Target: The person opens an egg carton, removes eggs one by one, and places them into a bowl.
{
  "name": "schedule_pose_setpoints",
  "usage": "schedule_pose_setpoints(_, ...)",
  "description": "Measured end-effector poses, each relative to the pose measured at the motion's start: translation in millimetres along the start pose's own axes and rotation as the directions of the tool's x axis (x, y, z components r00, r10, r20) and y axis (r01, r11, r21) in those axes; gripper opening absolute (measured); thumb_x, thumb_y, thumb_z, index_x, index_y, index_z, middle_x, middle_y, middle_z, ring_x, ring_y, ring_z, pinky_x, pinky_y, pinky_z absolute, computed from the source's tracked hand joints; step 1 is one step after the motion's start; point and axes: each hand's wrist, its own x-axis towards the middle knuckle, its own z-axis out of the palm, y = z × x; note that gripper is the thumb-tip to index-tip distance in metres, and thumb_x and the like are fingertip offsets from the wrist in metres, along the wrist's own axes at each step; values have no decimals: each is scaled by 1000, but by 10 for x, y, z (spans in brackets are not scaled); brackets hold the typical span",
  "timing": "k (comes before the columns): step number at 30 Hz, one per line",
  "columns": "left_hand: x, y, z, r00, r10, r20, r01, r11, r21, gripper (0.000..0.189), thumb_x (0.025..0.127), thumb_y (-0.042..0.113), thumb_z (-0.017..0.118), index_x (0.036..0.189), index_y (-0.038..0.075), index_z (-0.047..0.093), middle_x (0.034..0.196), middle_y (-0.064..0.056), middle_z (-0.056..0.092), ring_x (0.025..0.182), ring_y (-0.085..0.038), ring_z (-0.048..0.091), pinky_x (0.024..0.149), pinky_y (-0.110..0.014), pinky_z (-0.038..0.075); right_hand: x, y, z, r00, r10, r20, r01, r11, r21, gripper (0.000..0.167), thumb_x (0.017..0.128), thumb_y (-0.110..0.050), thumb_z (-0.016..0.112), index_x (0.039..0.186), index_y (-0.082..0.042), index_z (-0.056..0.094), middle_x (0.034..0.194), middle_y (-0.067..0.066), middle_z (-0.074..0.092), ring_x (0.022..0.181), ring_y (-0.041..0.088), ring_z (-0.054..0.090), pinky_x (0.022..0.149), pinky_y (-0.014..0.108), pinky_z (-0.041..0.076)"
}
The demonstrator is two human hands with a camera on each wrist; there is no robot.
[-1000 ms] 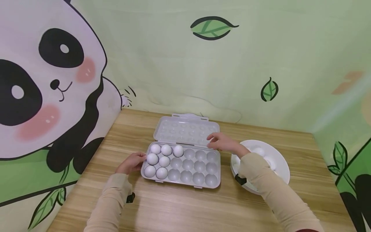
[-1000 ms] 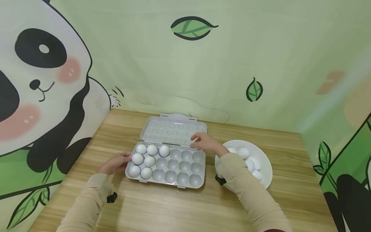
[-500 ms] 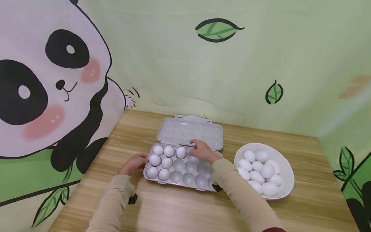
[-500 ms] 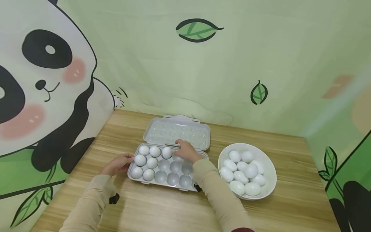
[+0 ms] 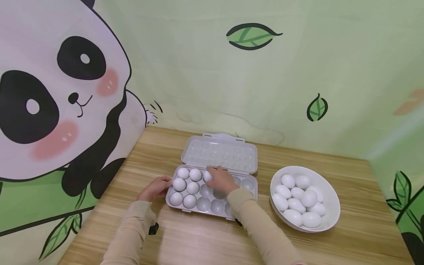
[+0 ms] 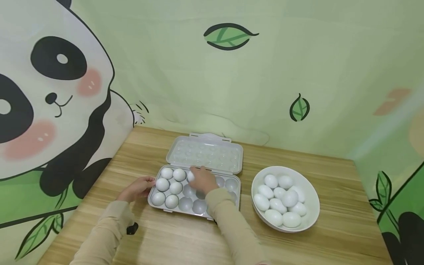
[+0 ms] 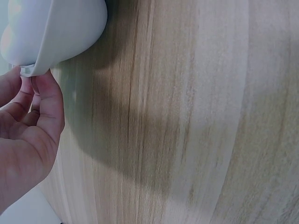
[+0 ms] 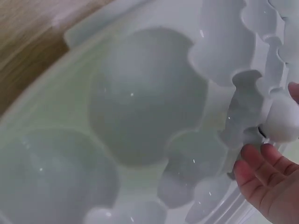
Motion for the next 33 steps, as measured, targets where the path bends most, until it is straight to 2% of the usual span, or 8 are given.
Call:
schedule_pose_setpoints(5, -10, -18, -18, 999, 31, 27, -31, 999, -15, 26, 88, 27, 53, 100, 3, 52, 85, -8, 56, 74, -18, 56, 63, -36, 49, 31, -33, 42, 999, 30, -32, -31, 999, -13, 56, 78, -30, 61, 128, -14, 42, 122, 17, 49, 101, 33, 54, 80, 42, 46)
schedule_pose_setpoints(13, -107, 179, 123, 989, -97, -111, 102, 994, 33, 27, 89, 21, 51, 106, 1, 48, 89, -6, 56, 78, -16, 56, 69, -36, 49, 48, -67, 120, 992, 1, -125, -6, 999, -39, 51, 75, -20, 64, 120, -8, 44, 112, 15, 57, 91, 31, 59, 71, 40, 49)
schedule_pose_setpoints(17, -146, 210, 127, 997, -49, -60, 50, 999, 16, 24, 88, 22, 53, 101, 2, 50, 86, -5, 56, 76, -15, 56, 66, -34, 49, 29, -74, 173, 988, -20, -151, 12, 998, -59, 48, 75, -16, 62, 119, -9, 46, 112, 15, 56, 92, 29, 58, 71, 39, 49)
schedule_pose_setpoints(21, -477, 669, 471, 984, -114, -138, 124, 990, 66, 22, 91, 15, 46, 105, -2, 47, 86, -4, 55, 76, -13, 55, 67, -32, 49, -6, -62, 208, 986, -53, -156, 40, 995, -89, 46, 78, -14, 61, 122, -11, 48, 114, 13, 54, 98, 28, 56, 79, 38, 48)
schedule_pose_setpoints(23, -452, 640, 476, 980, -125, -153, 138, 988, 75, 23, 92, 15, 44, 106, -3, 46, 87, -6, 55, 76, -15, 56, 68, -33, 49, -13, -44, 226, 983, -60, -175, 48, 996, -73, 45, 79, -14, 60, 122, -11, 48, 113, 13, 54, 97, 27, 56, 78, 38, 48)
schedule_pose_setpoints(26, -335, 483, 359, 988, -94, -121, 103, 992, 69, 23, 92, 17, 45, 105, -2, 47, 86, -7, 56, 76, -16, 57, 66, -33, 49, -4, -26, 226, 979, -25, -200, 30, 999, 20, 44, 79, -17, 61, 121, -13, 48, 110, 12, 54, 91, 26, 57, 75, 37, 48)
schedule_pose_setpoints(28, -133, 212, 174, 989, -91, -117, 98, 994, 52, 28, 90, 22, 50, 108, 0, 48, 91, -9, 57, 79, -18, 58, 69, -37, 49, 3, -27, 181, 978, 19, -210, 8, 992, 129, 42, 78, -17, 61, 118, -12, 49, 106, 12, 53, 86, 25, 57, 72, 36, 47)
schedule_pose_setpoints(33, -138, 199, 121, 993, -85, -82, 89, 995, 49, 25, 87, 23, 54, 103, 4, 51, 90, -7, 57, 80, -17, 58, 68, -36, 50, 27, -35, -84, 969, 148, -200, -47, 898, 438, 38, 68, -7, 63, 105, -7, 51, 95, 14, 56, 82, 24, 54, 73, 34, 44)
